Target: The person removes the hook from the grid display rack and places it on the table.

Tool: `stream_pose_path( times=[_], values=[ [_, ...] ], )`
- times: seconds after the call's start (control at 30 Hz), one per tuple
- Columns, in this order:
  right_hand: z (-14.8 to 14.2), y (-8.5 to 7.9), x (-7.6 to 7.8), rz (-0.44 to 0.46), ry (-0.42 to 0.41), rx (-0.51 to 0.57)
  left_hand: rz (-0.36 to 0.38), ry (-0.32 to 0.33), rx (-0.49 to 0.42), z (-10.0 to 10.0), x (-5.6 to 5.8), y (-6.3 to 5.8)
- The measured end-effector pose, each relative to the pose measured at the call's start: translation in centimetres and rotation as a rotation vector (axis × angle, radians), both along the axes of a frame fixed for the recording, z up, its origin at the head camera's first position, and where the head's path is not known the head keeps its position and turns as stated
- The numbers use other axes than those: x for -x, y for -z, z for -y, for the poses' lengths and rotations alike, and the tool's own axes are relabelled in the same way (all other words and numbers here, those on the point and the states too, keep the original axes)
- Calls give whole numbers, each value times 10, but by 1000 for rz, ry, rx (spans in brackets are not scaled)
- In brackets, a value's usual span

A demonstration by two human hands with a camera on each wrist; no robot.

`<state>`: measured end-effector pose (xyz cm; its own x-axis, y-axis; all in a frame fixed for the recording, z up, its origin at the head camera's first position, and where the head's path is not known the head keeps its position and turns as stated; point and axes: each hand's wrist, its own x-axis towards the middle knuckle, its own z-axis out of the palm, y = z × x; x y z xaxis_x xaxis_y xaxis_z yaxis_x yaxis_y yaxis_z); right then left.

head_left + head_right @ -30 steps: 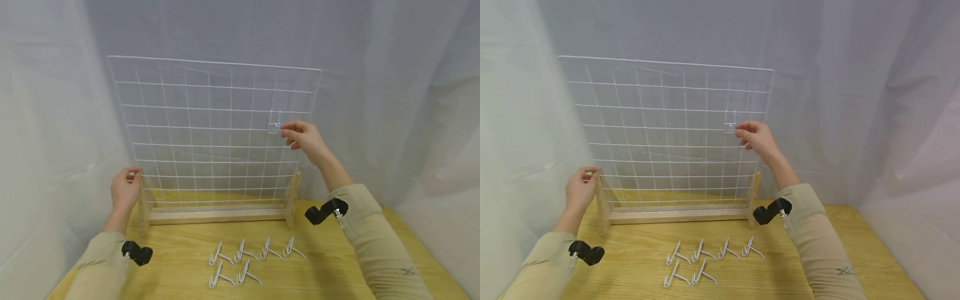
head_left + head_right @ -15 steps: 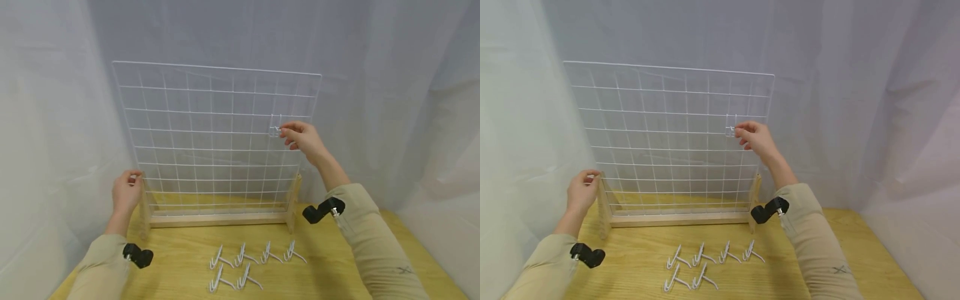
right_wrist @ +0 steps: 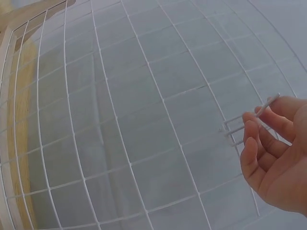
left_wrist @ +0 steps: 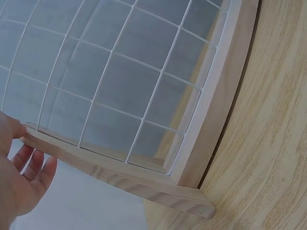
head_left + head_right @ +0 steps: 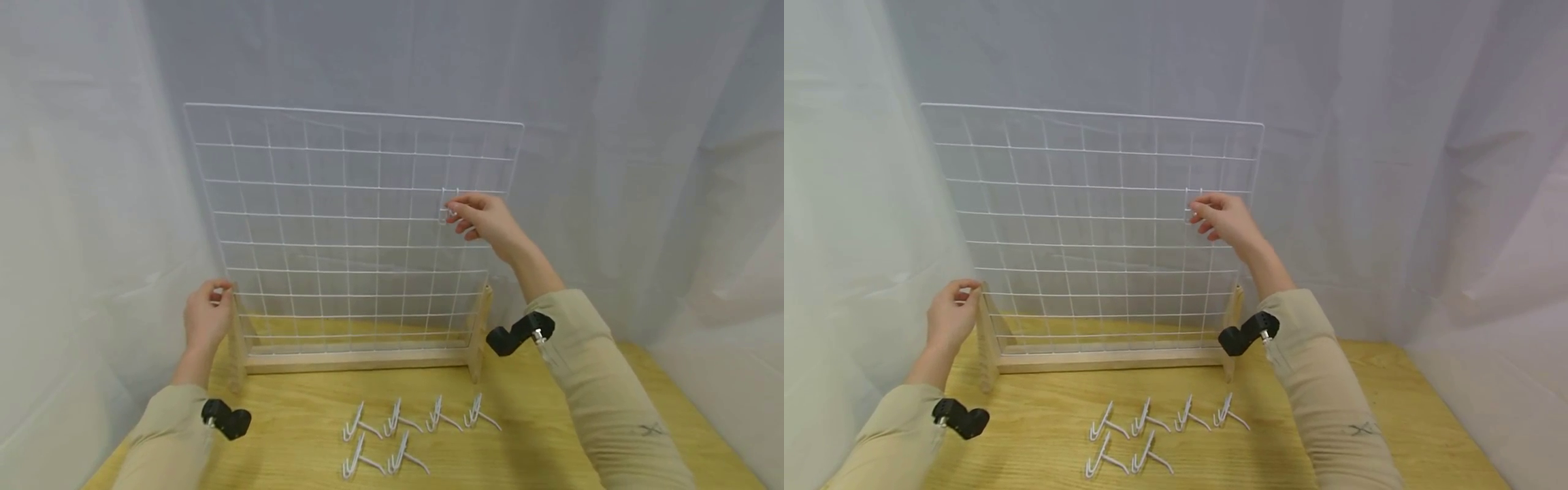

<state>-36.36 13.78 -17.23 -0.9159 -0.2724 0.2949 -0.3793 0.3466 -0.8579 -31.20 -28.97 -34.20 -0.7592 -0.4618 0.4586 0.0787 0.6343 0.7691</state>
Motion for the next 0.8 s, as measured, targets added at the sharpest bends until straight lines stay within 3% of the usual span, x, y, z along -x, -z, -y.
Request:
stream_pose_path(
  times=[0.3, 0.6, 0.8],
  values=[
    [6, -3, 0, 34, 9, 13, -10, 4, -3, -2, 1, 1],
    [9, -3, -3, 163, -41, 246, -23, 7, -1, -5, 3, 1],
    [7, -5, -5, 175, -70, 332, -18, 16, -15, -7, 4, 1]
  ],
)
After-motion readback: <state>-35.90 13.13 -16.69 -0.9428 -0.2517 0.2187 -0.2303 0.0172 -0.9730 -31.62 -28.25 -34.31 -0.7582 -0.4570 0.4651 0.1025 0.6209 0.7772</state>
